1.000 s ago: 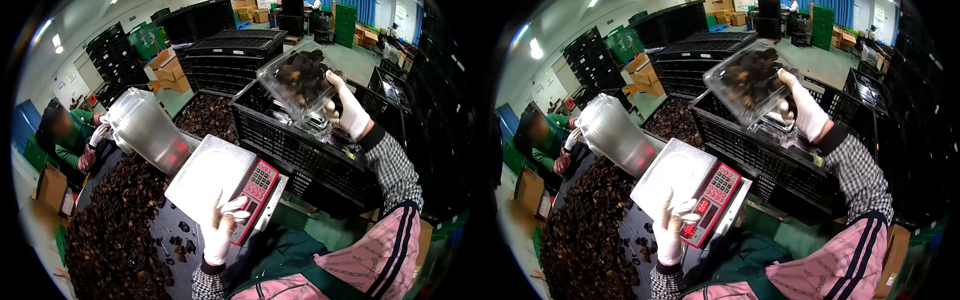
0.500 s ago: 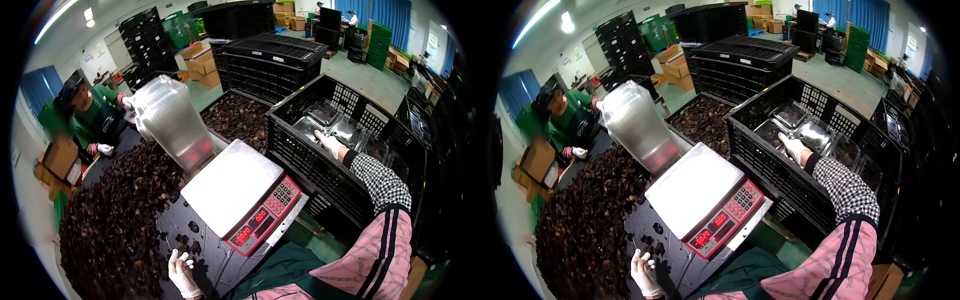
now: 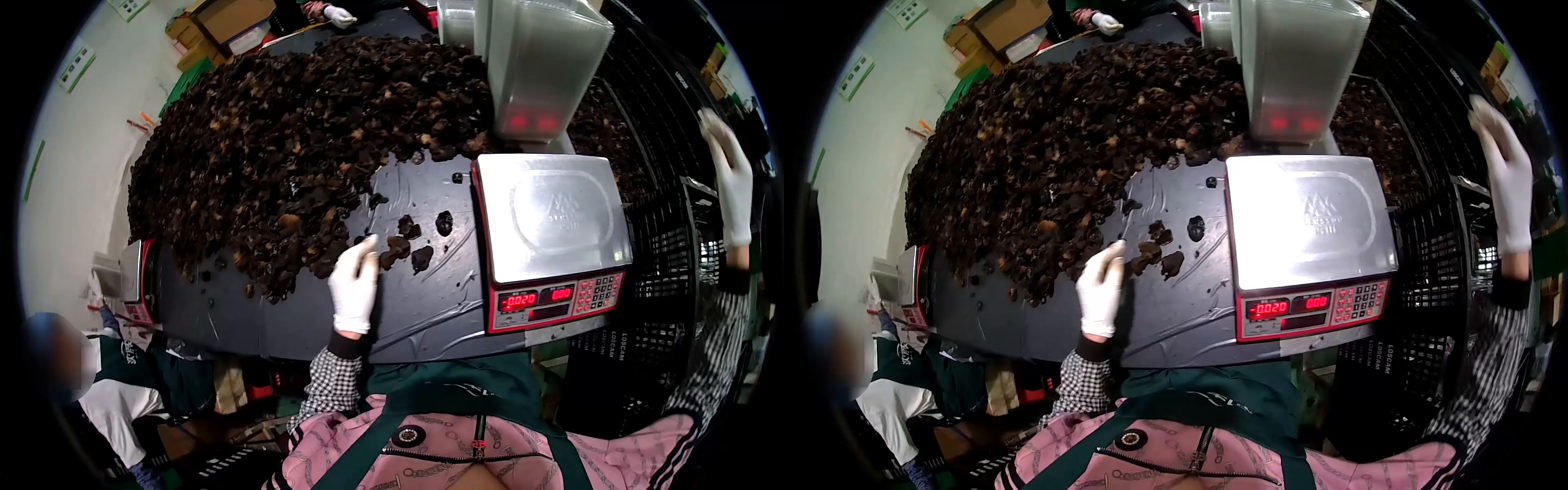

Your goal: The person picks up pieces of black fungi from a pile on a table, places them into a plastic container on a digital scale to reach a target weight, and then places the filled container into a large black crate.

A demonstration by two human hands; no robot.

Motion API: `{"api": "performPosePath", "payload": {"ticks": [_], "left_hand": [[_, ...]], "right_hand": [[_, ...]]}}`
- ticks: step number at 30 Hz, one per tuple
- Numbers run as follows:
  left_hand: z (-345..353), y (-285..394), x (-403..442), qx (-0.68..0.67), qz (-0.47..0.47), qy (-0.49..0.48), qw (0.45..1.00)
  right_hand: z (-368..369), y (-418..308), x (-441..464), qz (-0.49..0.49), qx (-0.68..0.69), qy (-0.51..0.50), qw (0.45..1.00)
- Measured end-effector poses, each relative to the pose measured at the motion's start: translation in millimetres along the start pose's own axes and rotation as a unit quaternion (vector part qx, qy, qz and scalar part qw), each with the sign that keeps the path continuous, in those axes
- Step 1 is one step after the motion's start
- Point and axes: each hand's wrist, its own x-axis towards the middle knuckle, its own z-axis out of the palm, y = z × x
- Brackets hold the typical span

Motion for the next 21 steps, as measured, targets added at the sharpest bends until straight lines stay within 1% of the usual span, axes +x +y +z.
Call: {"api": "performPosePath", "payload": {"ticks": [2,3,4,6,8,10,11,12,14,15,16,17,18,20,21], "left_hand": [[12,9,2,0.078,0.094,-0.041,0.992],[20,8,5,0.117,0.108,-0.074,0.984],[28,8,9,0.119,0.094,-0.115,0.982],[46,8,14,0.228,0.101,-0.18,0.952],[64,8,29,0.259,0.092,-0.254,0.927],[80,6,37,0.275,0.123,-0.26,0.917],[87,3,41,0.272,0.138,-0.255,0.918],[93,2,48,0.269,0.154,-0.25,0.917],[101,6,55,0.261,0.172,-0.243,0.918],[105,6,55,0.256,0.184,-0.229,0.921],[110,4,56,0.251,0.198,-0.214,0.923],[114,-3,54,0.253,0.198,-0.216,0.922],[116,-10,52,0.255,0.199,-0.218,0.921],[112,-23,42,0.232,0.203,-0.164,0.937],[102,-18,39,0.243,0.191,-0.157,0.938]], "right_hand": [[42,-31,47,-0.089,-0.006,0.008,0.996],[64,-46,68,-0.14,-0.036,0.031,0.989],[86,-59,87,-0.19,-0.066,0.054,0.978],[119,-82,117,-0.236,-0.048,0.016,0.971],[155,-68,146,-0.237,-0.043,-0.006,0.971],[168,-84,159,-0.156,-0.075,-0.142,0.975],[173,-92,161,-0.155,-0.105,-0.121,0.975],[171,-101,168,-0.177,-0.143,-0.119,0.966],[165,-115,177,-0.145,-0.151,-0.186,0.96],[168,-110,178,-0.179,-0.14,-0.135,0.964],[175,-94,185,-0.194,-0.116,-0.12,0.967],[169,-99,187,-0.199,-0.131,-0.124,0.963],[161,-118,182,-0.166,-0.154,-0.139,0.964],[158,-116,188,-0.186,-0.173,-0.158,0.954],[159,-114,190,-0.183,-0.169,-0.161,0.955]]}}
